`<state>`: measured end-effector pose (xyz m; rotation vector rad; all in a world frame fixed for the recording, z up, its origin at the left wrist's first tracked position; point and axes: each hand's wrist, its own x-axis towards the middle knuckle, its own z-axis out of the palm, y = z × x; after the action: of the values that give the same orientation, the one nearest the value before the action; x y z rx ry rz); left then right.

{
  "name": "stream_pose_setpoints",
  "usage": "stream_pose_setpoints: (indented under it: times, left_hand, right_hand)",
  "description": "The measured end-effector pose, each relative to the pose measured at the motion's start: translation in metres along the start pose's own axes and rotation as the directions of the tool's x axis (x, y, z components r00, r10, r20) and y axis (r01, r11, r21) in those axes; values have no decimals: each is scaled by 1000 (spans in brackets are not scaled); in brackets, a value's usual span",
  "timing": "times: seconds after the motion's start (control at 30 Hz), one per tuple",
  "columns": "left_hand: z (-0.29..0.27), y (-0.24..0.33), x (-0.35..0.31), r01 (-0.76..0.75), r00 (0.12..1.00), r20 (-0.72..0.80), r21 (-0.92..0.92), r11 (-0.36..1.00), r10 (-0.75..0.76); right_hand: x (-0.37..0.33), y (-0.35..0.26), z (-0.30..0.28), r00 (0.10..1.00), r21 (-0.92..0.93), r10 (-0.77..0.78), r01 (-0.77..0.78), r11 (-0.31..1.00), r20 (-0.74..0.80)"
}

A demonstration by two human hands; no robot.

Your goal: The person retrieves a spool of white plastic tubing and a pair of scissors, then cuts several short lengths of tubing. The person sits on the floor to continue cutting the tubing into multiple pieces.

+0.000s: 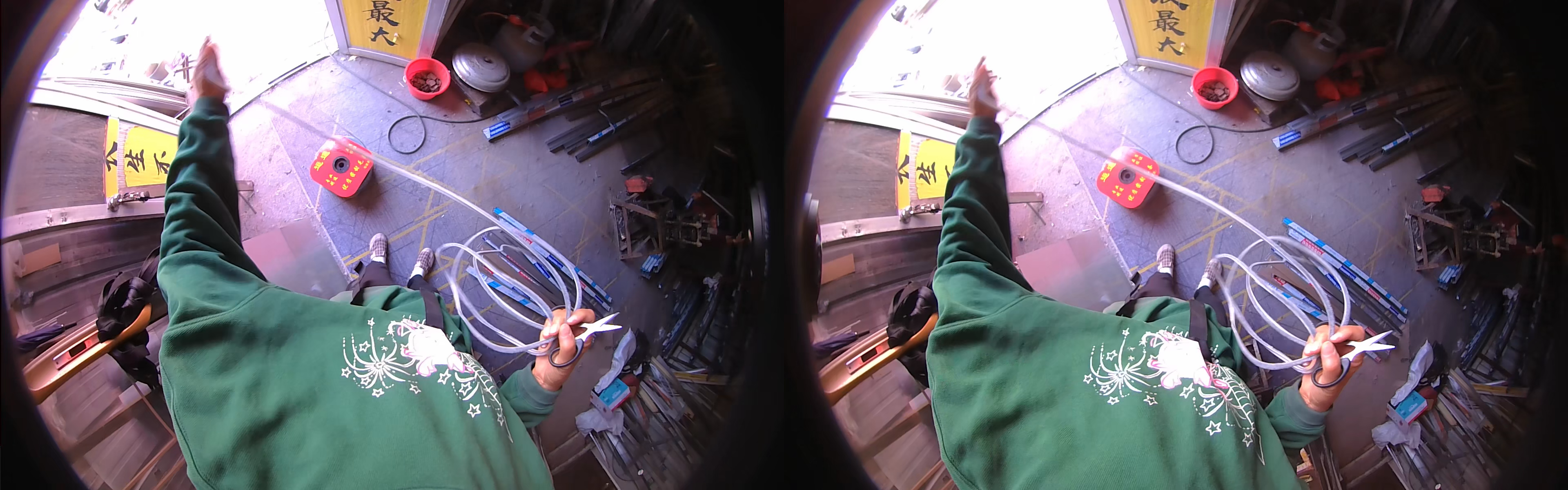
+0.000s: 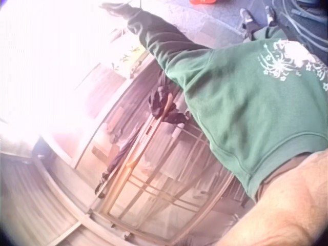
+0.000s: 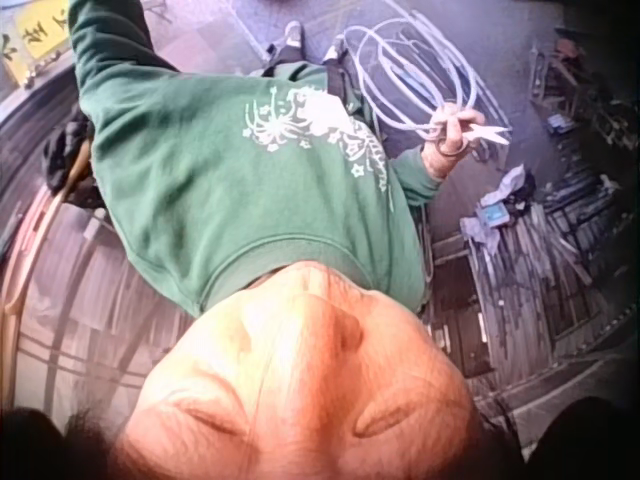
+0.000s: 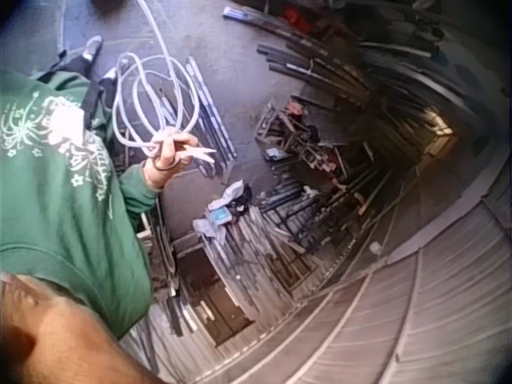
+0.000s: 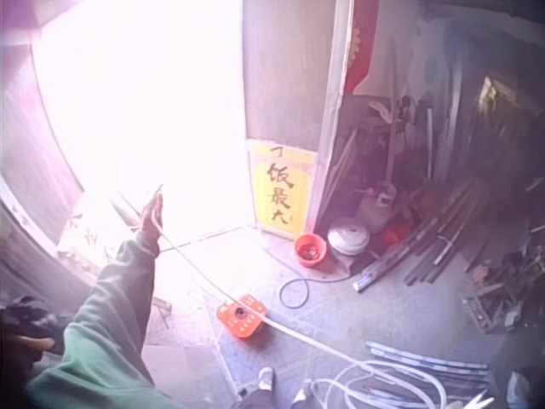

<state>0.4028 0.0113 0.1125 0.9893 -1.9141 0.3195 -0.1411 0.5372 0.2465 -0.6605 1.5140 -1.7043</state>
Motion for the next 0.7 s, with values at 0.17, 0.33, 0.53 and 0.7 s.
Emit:
stream_pose_setpoints:
  times: [0.17,0.33,0.53,0.7]
  left_hand:
    - [13,267,24,500,771,605,-769,399,200]
    - [-49,395,-20,395,423,673,-740,545,607]
    - [-62,432,-94,355,329,888,-430,830,320]
    - [-63,433,-109,359,292,921,-356,863,258]
  right_hand:
    - [1,-9,6,990,-75,-124,119,990,-69]
    - [-1,-17,6,971,-128,-135,111,986,-199]
    - [2,45,61,952,-167,300,-287,943,58]
    - [-2,90,111,849,-282,377,-284,916,370]
